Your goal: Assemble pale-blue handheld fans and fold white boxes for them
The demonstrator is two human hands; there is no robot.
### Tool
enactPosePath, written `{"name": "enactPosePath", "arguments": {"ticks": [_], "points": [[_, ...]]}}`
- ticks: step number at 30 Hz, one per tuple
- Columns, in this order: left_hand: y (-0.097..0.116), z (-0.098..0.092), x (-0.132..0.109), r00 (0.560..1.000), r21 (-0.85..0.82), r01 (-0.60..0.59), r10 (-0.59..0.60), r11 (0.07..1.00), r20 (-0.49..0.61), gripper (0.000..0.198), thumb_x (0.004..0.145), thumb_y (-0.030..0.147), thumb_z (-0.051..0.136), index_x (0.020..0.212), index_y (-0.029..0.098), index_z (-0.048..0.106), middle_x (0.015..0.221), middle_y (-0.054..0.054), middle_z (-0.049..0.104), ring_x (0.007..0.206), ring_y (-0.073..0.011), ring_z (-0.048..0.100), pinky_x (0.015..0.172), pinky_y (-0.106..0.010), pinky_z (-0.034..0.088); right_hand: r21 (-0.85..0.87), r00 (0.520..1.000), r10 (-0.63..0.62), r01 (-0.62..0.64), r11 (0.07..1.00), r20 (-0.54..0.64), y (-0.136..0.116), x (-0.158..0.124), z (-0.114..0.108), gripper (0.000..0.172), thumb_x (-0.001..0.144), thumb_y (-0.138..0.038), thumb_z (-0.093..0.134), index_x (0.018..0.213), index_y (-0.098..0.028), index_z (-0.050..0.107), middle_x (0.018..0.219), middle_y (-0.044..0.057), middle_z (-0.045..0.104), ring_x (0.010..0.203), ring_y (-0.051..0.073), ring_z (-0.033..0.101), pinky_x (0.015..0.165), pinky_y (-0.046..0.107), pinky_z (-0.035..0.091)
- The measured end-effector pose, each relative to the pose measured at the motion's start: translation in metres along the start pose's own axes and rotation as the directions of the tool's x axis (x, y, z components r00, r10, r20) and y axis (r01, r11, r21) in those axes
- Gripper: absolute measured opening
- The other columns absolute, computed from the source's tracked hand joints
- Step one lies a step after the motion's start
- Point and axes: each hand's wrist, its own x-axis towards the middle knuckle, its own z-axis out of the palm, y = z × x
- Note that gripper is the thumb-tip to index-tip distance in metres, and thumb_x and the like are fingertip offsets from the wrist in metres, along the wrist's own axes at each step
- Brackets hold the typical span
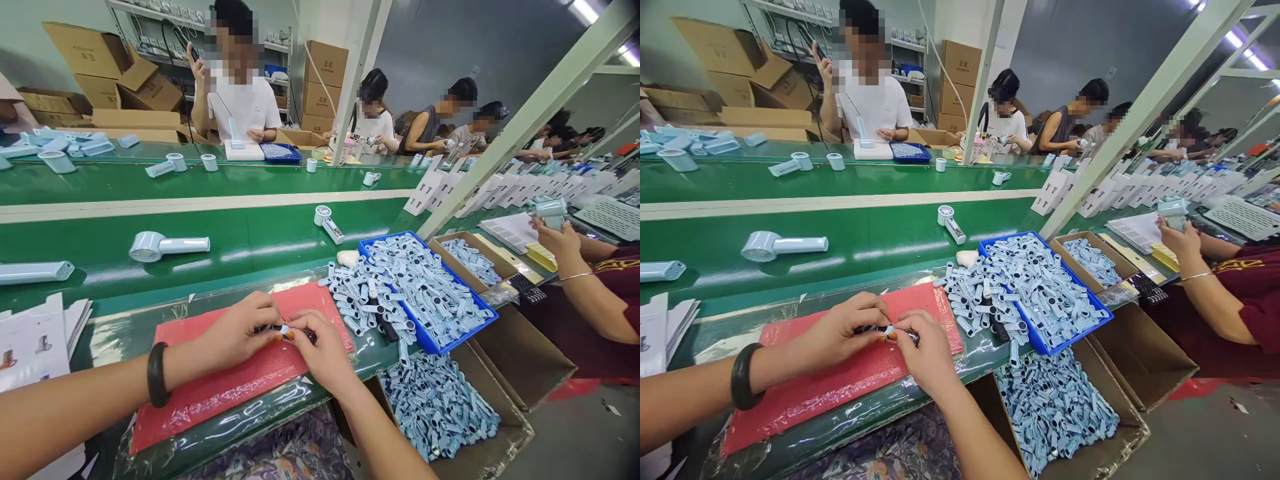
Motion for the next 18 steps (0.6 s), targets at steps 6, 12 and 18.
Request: {"name": "enactPosePath", "arguments": {"ticks": [6, 12, 18], "points": [[0.014, 0.002, -0.022, 0.999, 0.142, -0.039, 0.036, 0.989, 0.025, 0.02, 0.096, 0.029, 0.064, 0.116, 0.023, 0.066, 0.124, -0.008, 0.068, 0.12, -0.0281, 0.059, 0.108, -0.051, 0.046, -0.231, 0.985, 0.06, -0.021, 0.973, 0.165, -0.01, -0.016, -0.006, 0.036, 0.091, -0.022, 0.07, 0.127, -0.024, 0.064, 0.121, 0.006, 0.068, 0.115, 0.024, 0.062, 0.102, 0.042, 0.045], [0.027, 0.012, -0.022, 1.0, 0.189, 0.02, -0.016, 0.982, -0.021, 0.019, 0.095, 0.012, 0.057, 0.108, 0.021, 0.069, 0.106, -0.006, 0.073, 0.112, -0.0248, 0.062, 0.101, -0.044, 0.053, -0.318, 0.99, 0.047, -0.003, 0.948, 0.13, -0.012, -0.018, 0.001, 0.029, 0.092, -0.021, 0.067, 0.121, -0.025, 0.07, 0.11, 0.005, 0.069, 0.106, 0.024, 0.062, 0.098, 0.041, 0.046], [0.025, 0.013, -0.033, 0.998, 0.394, -0.061, 0.059, 0.917, 0.018, 0.028, 0.094, 0.019, 0.061, 0.122, 0.022, 0.065, 0.121, -0.011, 0.068, 0.122, -0.0329, 0.057, 0.103, -0.053, 0.052, -0.254, 0.991, -0.113, 0.129, 0.959, 0.077, 0.0, -0.033, -0.006, 0.045, 0.094, -0.024, 0.065, 0.138, -0.024, 0.058, 0.13, 0.008, 0.064, 0.12, 0.023, 0.058, 0.103, 0.039, 0.047]]}}
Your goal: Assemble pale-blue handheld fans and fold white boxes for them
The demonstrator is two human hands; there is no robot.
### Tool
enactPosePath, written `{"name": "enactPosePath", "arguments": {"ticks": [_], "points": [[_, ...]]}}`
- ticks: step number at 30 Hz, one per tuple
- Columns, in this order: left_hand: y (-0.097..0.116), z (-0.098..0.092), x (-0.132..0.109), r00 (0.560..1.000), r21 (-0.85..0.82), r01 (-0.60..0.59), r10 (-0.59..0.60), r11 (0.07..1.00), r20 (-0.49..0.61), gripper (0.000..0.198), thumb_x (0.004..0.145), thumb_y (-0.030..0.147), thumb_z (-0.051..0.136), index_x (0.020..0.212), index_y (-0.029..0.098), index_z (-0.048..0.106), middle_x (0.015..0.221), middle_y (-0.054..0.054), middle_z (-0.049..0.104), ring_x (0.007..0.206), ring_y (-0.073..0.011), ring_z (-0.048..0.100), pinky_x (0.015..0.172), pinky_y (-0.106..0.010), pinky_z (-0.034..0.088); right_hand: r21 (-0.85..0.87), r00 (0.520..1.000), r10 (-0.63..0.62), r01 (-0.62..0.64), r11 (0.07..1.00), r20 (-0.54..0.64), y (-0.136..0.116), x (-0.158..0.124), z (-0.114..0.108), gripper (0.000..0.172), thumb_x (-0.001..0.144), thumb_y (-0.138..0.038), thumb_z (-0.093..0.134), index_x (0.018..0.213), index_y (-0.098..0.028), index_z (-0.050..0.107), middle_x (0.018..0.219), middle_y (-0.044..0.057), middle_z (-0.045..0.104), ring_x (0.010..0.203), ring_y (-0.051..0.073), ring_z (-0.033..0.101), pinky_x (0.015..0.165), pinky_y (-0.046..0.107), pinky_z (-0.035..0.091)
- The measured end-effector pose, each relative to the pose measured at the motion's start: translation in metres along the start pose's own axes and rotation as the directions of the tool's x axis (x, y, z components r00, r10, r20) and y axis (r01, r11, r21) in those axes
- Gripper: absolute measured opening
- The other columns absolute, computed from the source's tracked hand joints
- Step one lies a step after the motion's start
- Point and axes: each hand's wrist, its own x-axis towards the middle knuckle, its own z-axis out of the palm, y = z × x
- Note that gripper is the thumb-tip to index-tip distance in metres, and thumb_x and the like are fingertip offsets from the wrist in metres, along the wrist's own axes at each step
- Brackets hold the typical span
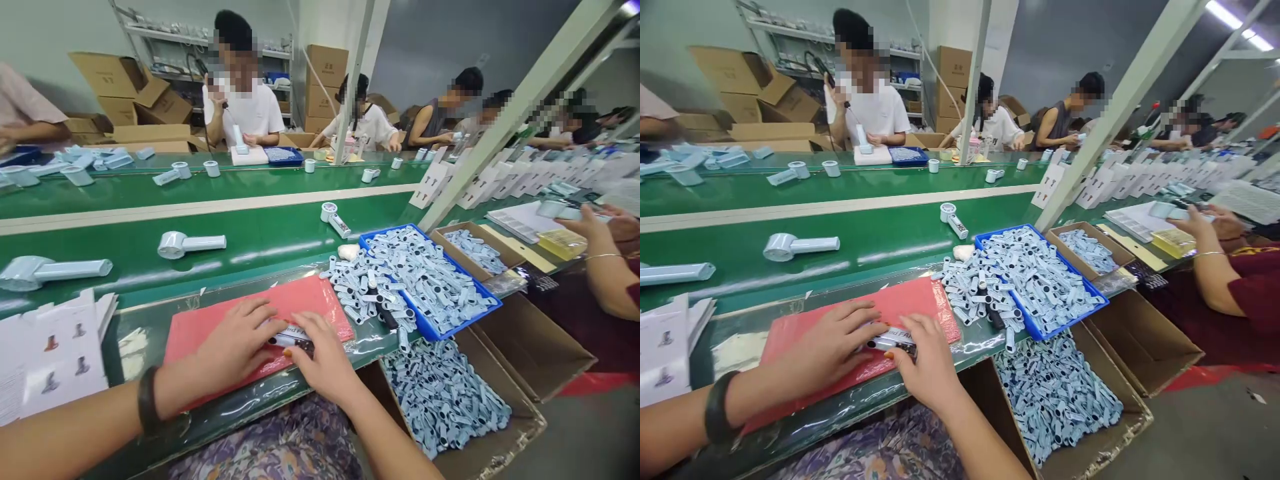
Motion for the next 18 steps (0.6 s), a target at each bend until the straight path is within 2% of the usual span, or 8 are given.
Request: {"name": "enactPosePath", "arguments": {"ticks": [3, 5, 6, 9, 12, 13, 15, 18], "points": [[-0.024, -0.006, 0.011, 0.997, 0.12, -0.072, 0.07, 0.99, 0.02, 0.029, 0.095, 0.013, 0.051, 0.119, 0.02, 0.067, 0.119, -0.013, 0.067, 0.12, -0.0332, 0.058, 0.101, -0.052, 0.053, -0.119, 0.97, 0.003, -0.033, 0.992, -0.242, 0.017, -0.01, -0.018, 0.029, 0.099, -0.024, 0.057, 0.126, -0.021, 0.064, 0.117, 0.009, 0.066, 0.109, 0.023, 0.059, 0.095, 0.038, 0.049], [-0.053, -0.015, 0.037, 0.993, 0.187, -0.115, 0.112, 0.976, 0.027, 0.03, 0.096, 0.013, 0.047, 0.114, 0.019, 0.07, 0.12, -0.015, 0.065, 0.123, -0.0337, 0.057, 0.103, -0.052, 0.051, -0.32, 0.935, 0.023, -0.145, 0.936, -0.355, 0.029, -0.011, -0.033, 0.02, 0.101, -0.023, 0.054, 0.116, -0.02, 0.067, 0.107, 0.009, 0.067, 0.101, 0.025, 0.058, 0.09, 0.039, 0.046], [-0.07, -0.02, 0.055, 0.993, 0.228, -0.115, 0.111, 0.967, 0.031, 0.03, 0.096, 0.014, 0.048, 0.113, 0.019, 0.072, 0.125, -0.017, 0.063, 0.129, -0.0354, 0.053, 0.108, -0.053, 0.048, -0.426, 0.929, 0.033, -0.2, 0.882, -0.368, 0.035, -0.009, -0.04, 0.019, 0.101, -0.023, 0.055, 0.115, -0.019, 0.067, 0.106, 0.01, 0.067, 0.099, 0.026, 0.057, 0.088, 0.04, 0.045], [-0.12, -0.03, 0.12, 1.0, 0.334, -0.011, 0.001, 0.943, 0.03, 0.031, 0.094, 0.014, 0.051, 0.113, 0.02, 0.074, 0.146, -0.019, 0.052, 0.147, -0.04, 0.036, 0.118, -0.057, 0.036, -0.671, 0.955, 0.069, -0.254, 0.697, -0.29, 0.047, 0.002, -0.05, 0.02, 0.096, -0.02, 0.064, 0.115, -0.021, 0.067, 0.102, 0.01, 0.068, 0.094, 0.028, 0.056, 0.08, 0.041, 0.041], [-0.157, -0.023, 0.181, 0.993, 0.372, 0.112, -0.116, 0.921, -0.011, 0.038, 0.091, 0.007, 0.048, 0.115, 0.02, 0.074, 0.155, -0.019, 0.044, 0.152, -0.0413, 0.028, 0.118, -0.06, 0.033, -0.792, 0.973, 0.068, -0.22, 0.57, -0.221, 0.051, 0.014, -0.047, 0.023, 0.091, -0.012, 0.068, 0.112, -0.022, 0.068, 0.095, 0.009, 0.067, 0.087, 0.027, 0.055, 0.074, 0.04, 0.037], [-0.165, -0.017, 0.196, 0.989, 0.373, 0.142, -0.143, 0.917, -0.026, 0.041, 0.09, 0.005, 0.047, 0.117, 0.02, 0.074, 0.156, -0.019, 0.044, 0.151, -0.0419, 0.03, 0.116, -0.063, 0.033, -0.813, 0.975, 0.062, -0.212, 0.543, -0.213, 0.053, 0.016, -0.044, 0.024, 0.09, -0.011, 0.068, 0.111, -0.023, 0.068, 0.094, 0.008, 0.067, 0.086, 0.027, 0.055, 0.073, 0.039, 0.036], [-0.178, -0.001, 0.219, 0.977, 0.355, 0.205, -0.21, 0.912, -0.027, 0.05, 0.089, 0.003, 0.046, 0.129, 0.022, 0.069, 0.156, -0.02, 0.045, 0.141, -0.0415, 0.045, 0.111, -0.063, 0.039, -0.835, 0.977, 0.056, -0.206, 0.51, -0.206, 0.055, 0.017, -0.041, 0.025, 0.089, -0.008, 0.068, 0.109, -0.024, 0.069, 0.092, 0.007, 0.066, 0.083, 0.026, 0.056, 0.072, 0.039, 0.035], [-0.194, 0.013, 0.226, 0.95, 0.299, 0.29, -0.31, 0.909, 0.022, 0.067, 0.09, 0.01, 0.05, 0.154, 0.03, 0.044, 0.162, -0.02, 0.037, 0.116, -0.0348, 0.065, 0.098, -0.052, 0.051, -0.829, 0.978, 0.06, -0.201, 0.521, -0.199, 0.057, 0.012, -0.042, 0.031, 0.088, -0.004, 0.066, 0.111, -0.025, 0.069, 0.09, 0.006, 0.065, 0.081, 0.024, 0.057, 0.074, 0.038, 0.035]]}}
